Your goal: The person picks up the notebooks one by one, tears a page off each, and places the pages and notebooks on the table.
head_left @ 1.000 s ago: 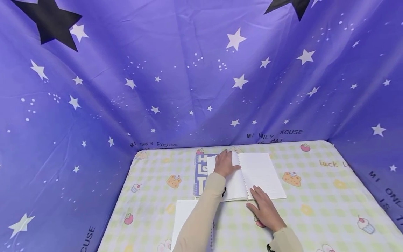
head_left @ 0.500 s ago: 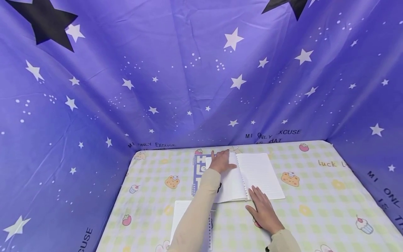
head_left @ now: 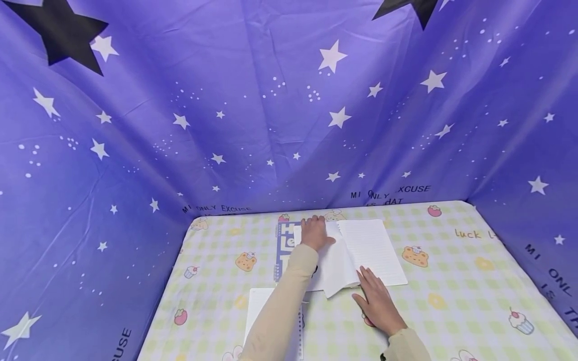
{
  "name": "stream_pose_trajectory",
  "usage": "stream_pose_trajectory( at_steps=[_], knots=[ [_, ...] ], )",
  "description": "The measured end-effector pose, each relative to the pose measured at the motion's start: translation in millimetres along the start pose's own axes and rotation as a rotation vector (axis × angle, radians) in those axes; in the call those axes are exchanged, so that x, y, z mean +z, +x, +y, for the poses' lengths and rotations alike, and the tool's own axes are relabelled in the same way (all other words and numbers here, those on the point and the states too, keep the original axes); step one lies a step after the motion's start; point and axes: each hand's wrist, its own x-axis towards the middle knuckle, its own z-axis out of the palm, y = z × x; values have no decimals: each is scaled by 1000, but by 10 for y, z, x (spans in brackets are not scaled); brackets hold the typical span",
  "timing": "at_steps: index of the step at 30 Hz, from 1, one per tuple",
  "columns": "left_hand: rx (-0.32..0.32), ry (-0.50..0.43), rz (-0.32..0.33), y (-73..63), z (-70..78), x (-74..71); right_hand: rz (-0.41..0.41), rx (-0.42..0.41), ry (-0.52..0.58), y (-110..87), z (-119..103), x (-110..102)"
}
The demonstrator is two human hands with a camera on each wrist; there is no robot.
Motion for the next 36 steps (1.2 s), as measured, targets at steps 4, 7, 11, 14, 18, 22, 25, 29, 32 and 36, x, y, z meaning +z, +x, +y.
stream_pose_trajectory(
  at_steps=[4,7,11,14,18,22,25,29,32,36],
  knots=[
    [-48,-114,65,28,-101,25,-18,13,-17,10,-31,-24],
    [-87,-167,65,36,-157,-23,-29,25,-18,14,-63,-45],
    [-107,-186,7,38,-214,-110,-19,15,-5,13,-99,-58],
    [-80,-167,32,80,-293,-37,-23,-16,-26,13,-117,-43],
    [-69,-171,89,87,-316,8,-56,-28,-82,12,-150,-16],
    [-30,-117,179,38,-242,6,-69,-19,-113,7,-175,-31],
    [16,-4,241,18,-194,71,-64,2,-93,11,-157,-62],
    [50,104,250,-13,-134,141,-51,14,-78,13,-97,-86],
    [67,129,257,-45,-92,151,-56,-7,-110,16,-61,-75],
    [123,165,302,-102,-21,124,-29,-30,-145,25,-48,-62]
  ],
)
